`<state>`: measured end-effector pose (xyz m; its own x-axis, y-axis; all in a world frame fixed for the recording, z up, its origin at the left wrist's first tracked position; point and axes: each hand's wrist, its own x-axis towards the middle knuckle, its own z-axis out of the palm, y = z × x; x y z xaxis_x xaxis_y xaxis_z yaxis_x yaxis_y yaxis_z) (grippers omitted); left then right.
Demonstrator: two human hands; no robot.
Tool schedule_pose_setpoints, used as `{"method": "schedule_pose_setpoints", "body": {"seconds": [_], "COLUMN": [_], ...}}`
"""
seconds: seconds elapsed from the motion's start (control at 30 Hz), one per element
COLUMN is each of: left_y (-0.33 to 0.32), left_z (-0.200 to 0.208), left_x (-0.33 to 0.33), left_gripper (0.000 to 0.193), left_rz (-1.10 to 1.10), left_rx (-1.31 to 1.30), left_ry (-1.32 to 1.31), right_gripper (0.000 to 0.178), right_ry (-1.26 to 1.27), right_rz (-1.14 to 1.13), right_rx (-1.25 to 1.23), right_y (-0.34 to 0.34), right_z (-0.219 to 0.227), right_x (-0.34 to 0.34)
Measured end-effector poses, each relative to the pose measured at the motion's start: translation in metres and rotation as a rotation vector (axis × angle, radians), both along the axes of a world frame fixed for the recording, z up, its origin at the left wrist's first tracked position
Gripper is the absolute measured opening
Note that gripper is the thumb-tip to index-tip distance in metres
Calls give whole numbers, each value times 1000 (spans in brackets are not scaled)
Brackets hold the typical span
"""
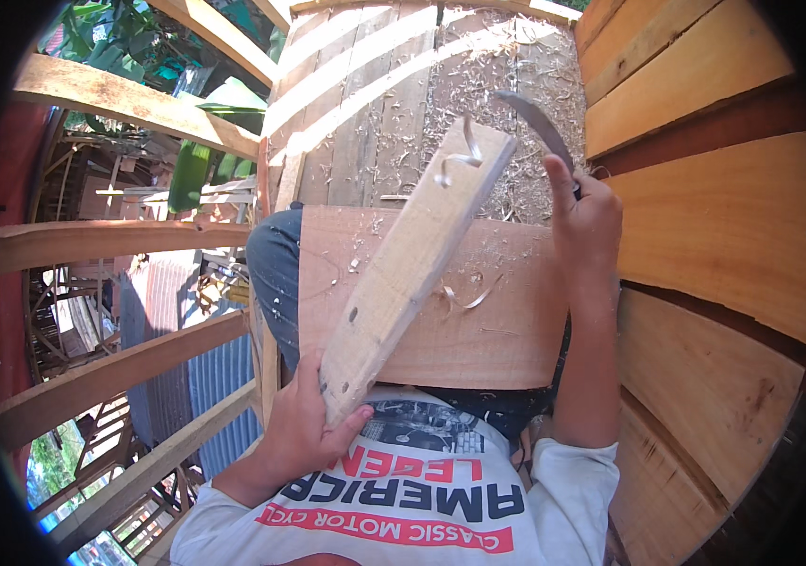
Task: The person sits cross-legged on a wooden platform and uses a curved knife to carve a rectangular wooden plank. They repeatedly shave thin layers from the plank's surface, creating wood shavings that accumulate on the platform.
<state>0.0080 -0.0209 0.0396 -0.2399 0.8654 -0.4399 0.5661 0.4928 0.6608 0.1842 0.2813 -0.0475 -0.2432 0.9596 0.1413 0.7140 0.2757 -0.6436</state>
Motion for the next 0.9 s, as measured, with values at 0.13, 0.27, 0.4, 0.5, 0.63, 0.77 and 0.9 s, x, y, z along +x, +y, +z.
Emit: {"method": "schedule_pose_setpoints", "body": {"seconds": [0.13, 0.27, 0.4, 0.5, 0.63, 0.77, 0.9], "left_y": [1, 2, 14, 21, 19, 13, 13], "left_z": [1, -26, -36, -38, -35, -36, -31], "left_x": [2, -27, -33, -24, -16, -13, -12], "left_gripper": [68, 59, 65, 72, 77, 78, 78], "left_rz": [-3, 196, 252, 207, 192, 157, 148], "left_rx": [-74, 46, 44, -3, -22, -1, -22], "left_ry": [-107, -295, -743, -851, -844, -791, -818], "right_gripper": [68, 65, 58, 55, 56, 59, 61], "right_ry": [122, 176, 126, 67, -22, -65, -68], "right_rz": [-155, 53, 288, 378, 387, 393, 377], "right_rx": [-86, -160, -183, -129, -43, 38, 108], "right_y": [19, -32, -97, -114, -106, -96, -90], "right_z": [8, 4, 19, 29, 29, 29, 28], "right_x": [26, 22, -1, -16, -16, -11, -7]}}
